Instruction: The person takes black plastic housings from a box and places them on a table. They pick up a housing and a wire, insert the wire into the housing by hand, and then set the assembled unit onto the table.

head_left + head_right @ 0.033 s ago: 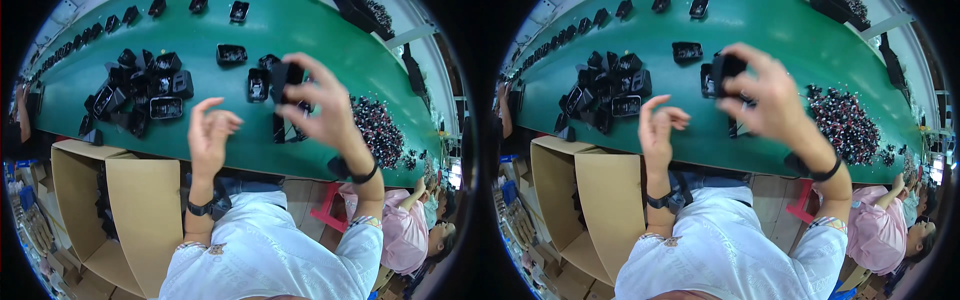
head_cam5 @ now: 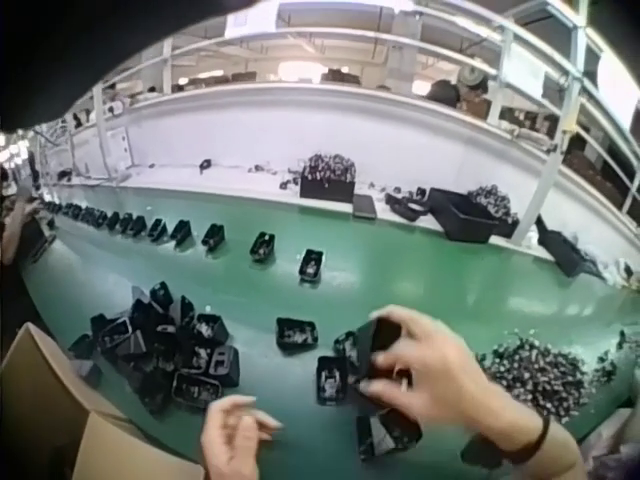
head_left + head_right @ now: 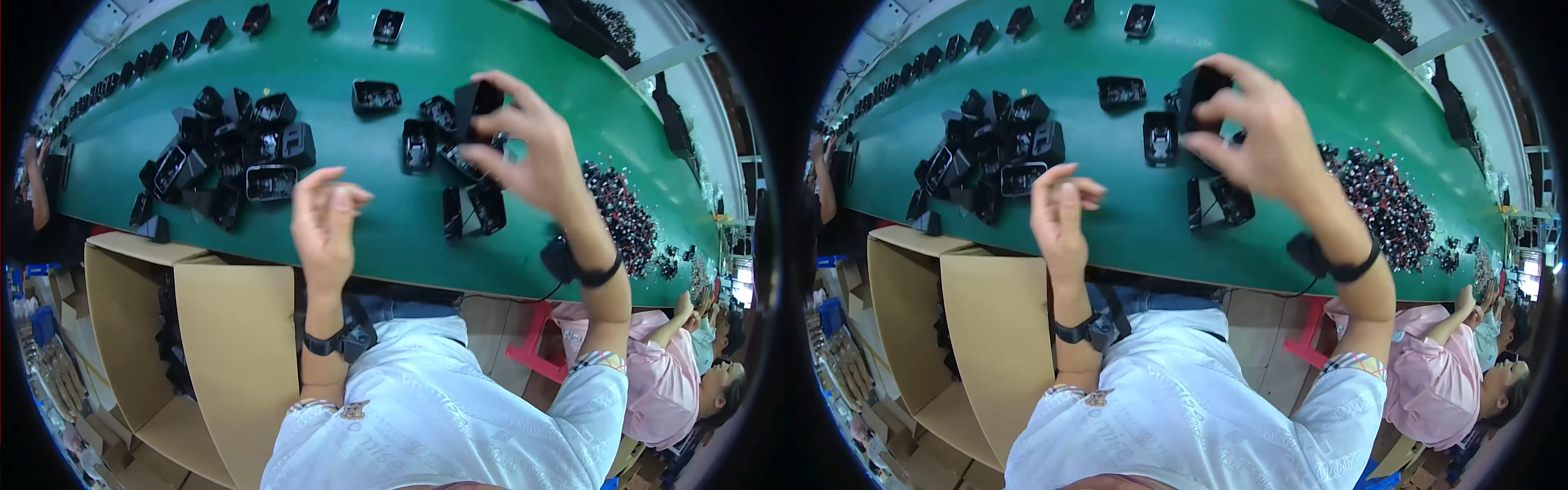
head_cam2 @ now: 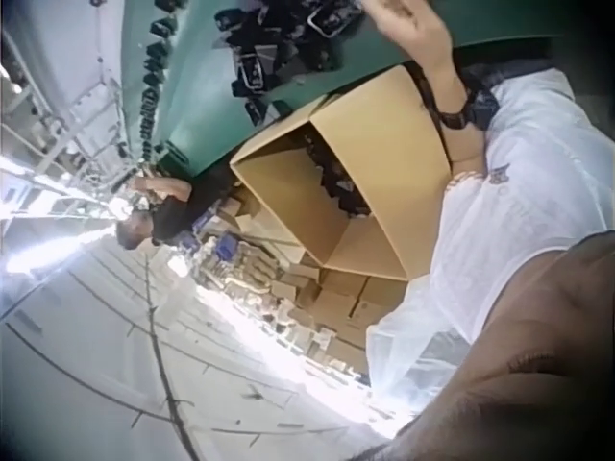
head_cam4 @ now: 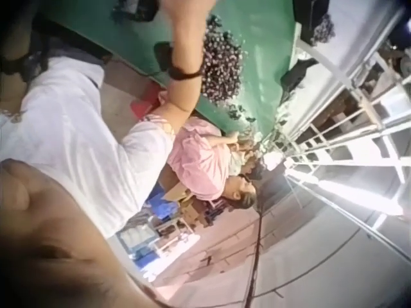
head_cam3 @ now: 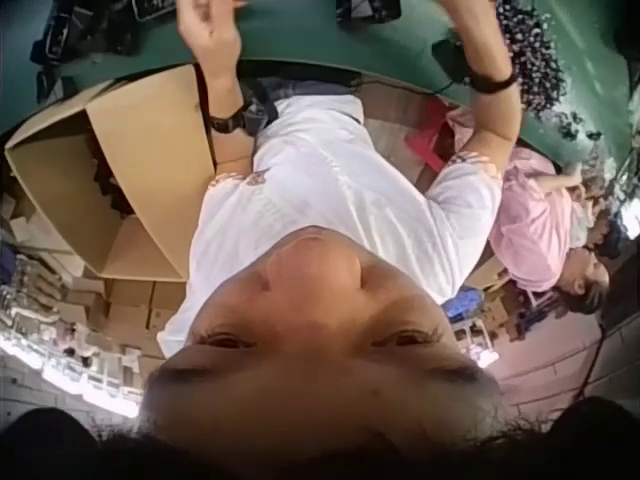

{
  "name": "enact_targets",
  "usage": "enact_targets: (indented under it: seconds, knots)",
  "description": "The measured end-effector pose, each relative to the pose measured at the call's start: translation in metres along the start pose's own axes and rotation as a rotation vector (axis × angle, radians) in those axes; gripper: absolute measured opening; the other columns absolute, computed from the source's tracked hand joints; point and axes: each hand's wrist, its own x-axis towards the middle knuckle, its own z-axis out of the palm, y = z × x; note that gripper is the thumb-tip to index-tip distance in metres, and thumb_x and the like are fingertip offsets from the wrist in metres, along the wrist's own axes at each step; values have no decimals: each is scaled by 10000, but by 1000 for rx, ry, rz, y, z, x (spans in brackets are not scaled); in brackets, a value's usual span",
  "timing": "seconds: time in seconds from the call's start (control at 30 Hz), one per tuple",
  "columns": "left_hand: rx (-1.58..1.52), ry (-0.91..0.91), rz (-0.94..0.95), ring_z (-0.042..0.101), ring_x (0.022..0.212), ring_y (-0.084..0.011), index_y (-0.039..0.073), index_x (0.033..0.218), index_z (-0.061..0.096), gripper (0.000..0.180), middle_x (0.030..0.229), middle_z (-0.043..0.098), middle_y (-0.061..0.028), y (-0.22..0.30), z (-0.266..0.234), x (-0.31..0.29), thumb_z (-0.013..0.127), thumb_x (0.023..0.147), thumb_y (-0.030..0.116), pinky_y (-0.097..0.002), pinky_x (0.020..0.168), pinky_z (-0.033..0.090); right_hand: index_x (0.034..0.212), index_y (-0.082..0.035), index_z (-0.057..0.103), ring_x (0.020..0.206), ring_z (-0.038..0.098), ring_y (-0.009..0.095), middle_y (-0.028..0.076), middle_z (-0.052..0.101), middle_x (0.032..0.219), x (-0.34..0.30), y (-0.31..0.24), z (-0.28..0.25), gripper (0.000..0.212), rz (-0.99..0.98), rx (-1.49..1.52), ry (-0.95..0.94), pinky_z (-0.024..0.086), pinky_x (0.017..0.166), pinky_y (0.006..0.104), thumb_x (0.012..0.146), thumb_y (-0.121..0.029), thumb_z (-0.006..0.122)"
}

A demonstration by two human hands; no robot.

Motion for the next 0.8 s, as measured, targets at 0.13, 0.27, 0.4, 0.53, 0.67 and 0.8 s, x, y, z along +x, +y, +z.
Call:
enact_targets:
  seconds: [0.13, 0.27, 0.4, 0.53, 0.67, 0.8]
  knots:
    - [453, 375, 239, 630, 970, -218, -5, 1146, 614, 231, 1077, 668, -112, -12, -13, 10, 643, 919, 25, -326, 861, 501, 874, -13, 744, 1103, 658, 386, 219, 639, 1316, 37, 112, -6, 306, 142, -242, -118, 526, 947, 415, 750, -271, 855]
    - [787, 384, 435, 581, 1091, -349, -6, 1087, 618, 228, 1140, 629, -156, -31, -16, 16, 640, 862, 18, -446, 990, 440, 848, -60, 776, 1130, 638, 372, 188, 651, 1305, 58, 180, 45, 274, 190, -309, -188, 522, 968, 431, 703, -278, 856]
    - [863, 446, 440, 526, 1203, -341, 9, 1112, 609, 261, 1208, 612, -143, -11, -27, 6, 624, 851, 11, -465, 1061, 391, 861, -91, 767, 1126, 634, 350, 156, 652, 1277, 98, 183, 64, 280, 185, -343, -181, 524, 933, 459, 706, -312, 844]
    - [883, 425, 418, 463, 1305, -390, 7, 1078, 630, 240, 1261, 598, -146, -13, -20, 6, 622, 839, 38, -518, 1104, 345, 868, -86, 762, 1181, 607, 337, 149, 638, 1303, 103, 198, 70, 282, 181, -378, -212, 507, 969, 443, 720, -315, 835]
    - [879, 398, 368, 435, 1364, -396, 12, 1072, 635, 236, 1305, 594, -133, -12, -19, 6, 626, 837, 35, -522, 1124, 332, 928, -84, 767, 1265, 548, 341, 147, 587, 1385, 102, 196, 74, 297, 179, -377, -237, 466, 1040, 444, 735, -303, 825]
    - [893, 390, 381, 431, 1372, -394, 18, 1069, 637, 235, 1313, 593, -131, -14, -22, 5, 626, 835, 37, -520, 1131, 321, 878, -47, 758, 1254, 564, 352, 170, 571, 1420, 101, 189, 75, 258, 161, -375, -209, 465, 1056, 430, 748, -258, 832]
